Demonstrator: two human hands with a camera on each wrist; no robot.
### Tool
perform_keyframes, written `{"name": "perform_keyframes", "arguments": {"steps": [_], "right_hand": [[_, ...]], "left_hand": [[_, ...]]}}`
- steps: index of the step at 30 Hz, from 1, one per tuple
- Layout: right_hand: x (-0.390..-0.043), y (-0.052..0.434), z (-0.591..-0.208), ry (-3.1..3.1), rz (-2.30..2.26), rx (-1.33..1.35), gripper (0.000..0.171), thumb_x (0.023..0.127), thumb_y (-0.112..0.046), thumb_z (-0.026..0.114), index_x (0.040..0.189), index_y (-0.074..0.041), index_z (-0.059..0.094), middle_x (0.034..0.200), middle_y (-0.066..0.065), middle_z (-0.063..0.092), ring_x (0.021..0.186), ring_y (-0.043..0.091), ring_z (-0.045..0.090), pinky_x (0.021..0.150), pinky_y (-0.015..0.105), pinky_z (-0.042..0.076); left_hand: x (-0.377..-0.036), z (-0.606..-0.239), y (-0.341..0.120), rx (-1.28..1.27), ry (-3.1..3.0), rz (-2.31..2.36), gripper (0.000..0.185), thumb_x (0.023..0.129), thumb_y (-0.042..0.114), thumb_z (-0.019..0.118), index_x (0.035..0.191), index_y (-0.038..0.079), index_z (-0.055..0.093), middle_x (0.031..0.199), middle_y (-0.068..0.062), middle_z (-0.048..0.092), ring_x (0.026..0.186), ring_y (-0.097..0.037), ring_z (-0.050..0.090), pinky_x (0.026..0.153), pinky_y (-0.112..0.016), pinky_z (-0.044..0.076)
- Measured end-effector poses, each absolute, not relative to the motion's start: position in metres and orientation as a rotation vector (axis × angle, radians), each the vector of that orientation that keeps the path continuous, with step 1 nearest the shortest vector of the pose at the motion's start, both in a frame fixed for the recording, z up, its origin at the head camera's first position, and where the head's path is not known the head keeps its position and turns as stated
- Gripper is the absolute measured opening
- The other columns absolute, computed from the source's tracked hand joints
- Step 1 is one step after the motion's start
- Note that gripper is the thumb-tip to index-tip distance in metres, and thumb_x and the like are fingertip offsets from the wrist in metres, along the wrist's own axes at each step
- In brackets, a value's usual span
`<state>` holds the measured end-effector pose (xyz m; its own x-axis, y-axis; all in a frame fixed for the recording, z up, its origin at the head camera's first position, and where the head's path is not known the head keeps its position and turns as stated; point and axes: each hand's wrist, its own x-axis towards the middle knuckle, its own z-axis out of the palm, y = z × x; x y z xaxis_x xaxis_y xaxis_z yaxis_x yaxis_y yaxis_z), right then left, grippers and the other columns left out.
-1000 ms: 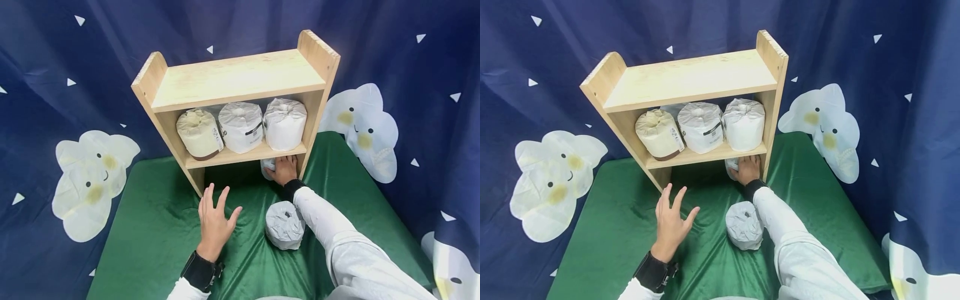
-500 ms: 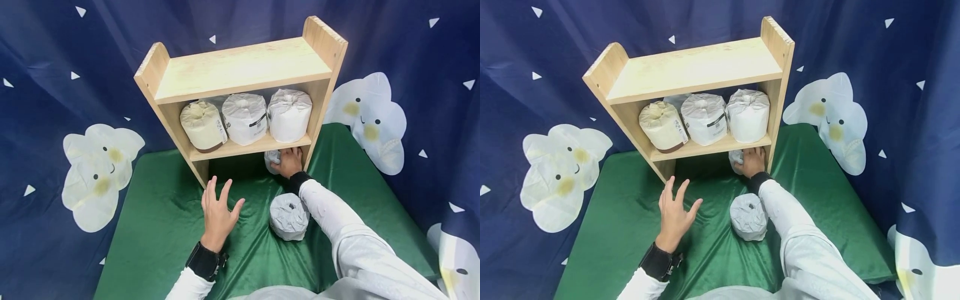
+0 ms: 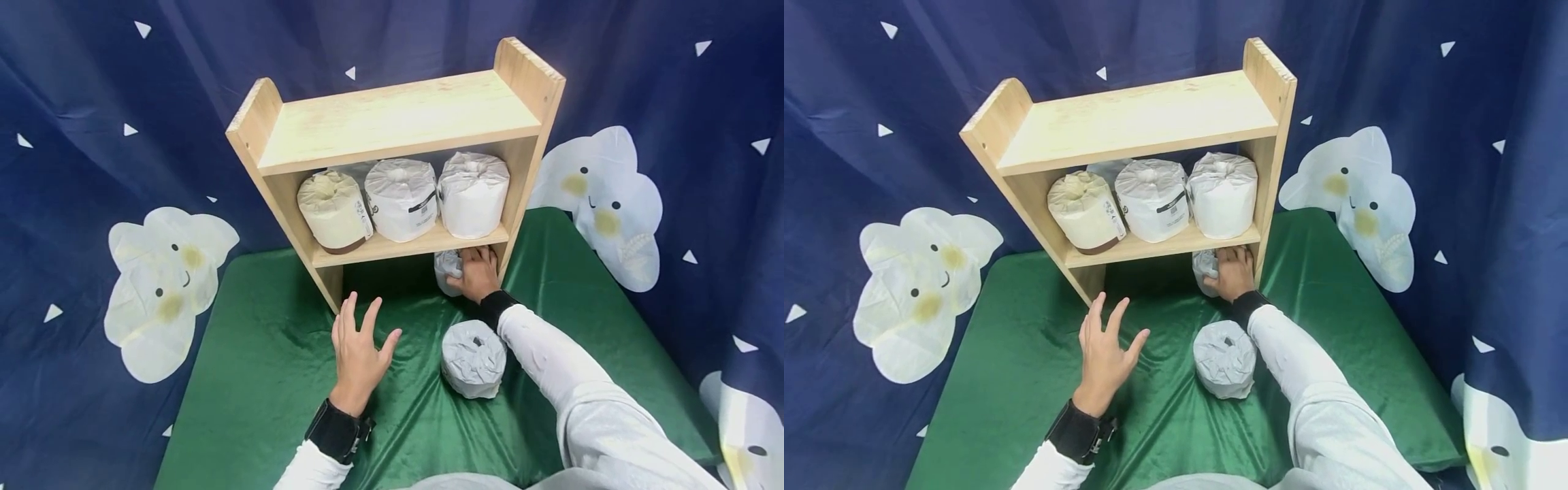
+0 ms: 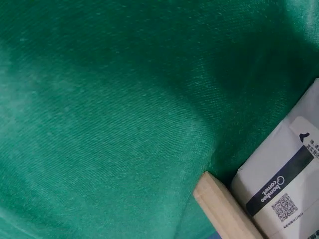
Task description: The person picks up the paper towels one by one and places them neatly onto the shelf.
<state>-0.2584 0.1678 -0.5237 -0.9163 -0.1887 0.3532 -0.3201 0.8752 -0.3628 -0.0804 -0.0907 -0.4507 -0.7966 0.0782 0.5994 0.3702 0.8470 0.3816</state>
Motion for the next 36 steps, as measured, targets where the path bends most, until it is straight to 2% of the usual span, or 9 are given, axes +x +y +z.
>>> {"name": "perform_keyframes", "arguments": {"steps": [6,12,26,36], "right_hand": [[-0.253,0.171,-0.524,-2.680,0.582,0.412,0.062,0.071,-0.032,0.082,0.114,0.003,0.054,0.121,0.023,0.057,0.124,0.040,0.034,0.101,0.059,0.022],[-0.243,0.172,-0.518,-2.623,0.600,0.463,0.058,0.068,-0.032,0.083,0.105,0.003,0.056,0.112,0.024,0.058,0.121,0.041,0.037,0.097,0.059,0.025],[-0.229,0.173,-0.511,-2.552,0.573,0.535,0.058,0.066,-0.035,0.083,0.100,0.002,0.054,0.104,0.022,0.060,0.113,0.042,0.043,0.093,0.058,0.027],[-0.219,0.175,-0.504,-2.565,0.571,0.554,0.055,0.068,-0.036,0.081,0.099,0.002,0.055,0.102,0.021,0.059,0.110,0.041,0.044,0.094,0.058,0.028]], "left_hand": [[-0.081,-0.453,-0.087,-0.340,-2.437,-0.671,0.063,0.080,0.031,0.080,0.134,0.012,0.055,0.147,-0.025,0.035,0.134,-0.042,0.034,0.100,-0.066,0.027],[-0.081,-0.458,-0.087,-0.337,-2.429,-0.665,0.064,0.078,0.030,0.081,0.133,0.012,0.056,0.147,-0.024,0.035,0.133,-0.042,0.035,0.099,-0.067,0.028],[-0.080,-0.460,-0.084,-0.331,-2.440,-0.688,0.061,0.079,0.029,0.081,0.133,0.012,0.056,0.146,-0.025,0.036,0.135,-0.040,0.034,0.100,-0.066,0.028],[-0.080,-0.461,-0.083,-0.322,-2.457,-0.700,0.059,0.080,0.027,0.080,0.132,0.011,0.057,0.147,-0.025,0.036,0.135,-0.040,0.034,0.101,-0.065,0.027]]}}
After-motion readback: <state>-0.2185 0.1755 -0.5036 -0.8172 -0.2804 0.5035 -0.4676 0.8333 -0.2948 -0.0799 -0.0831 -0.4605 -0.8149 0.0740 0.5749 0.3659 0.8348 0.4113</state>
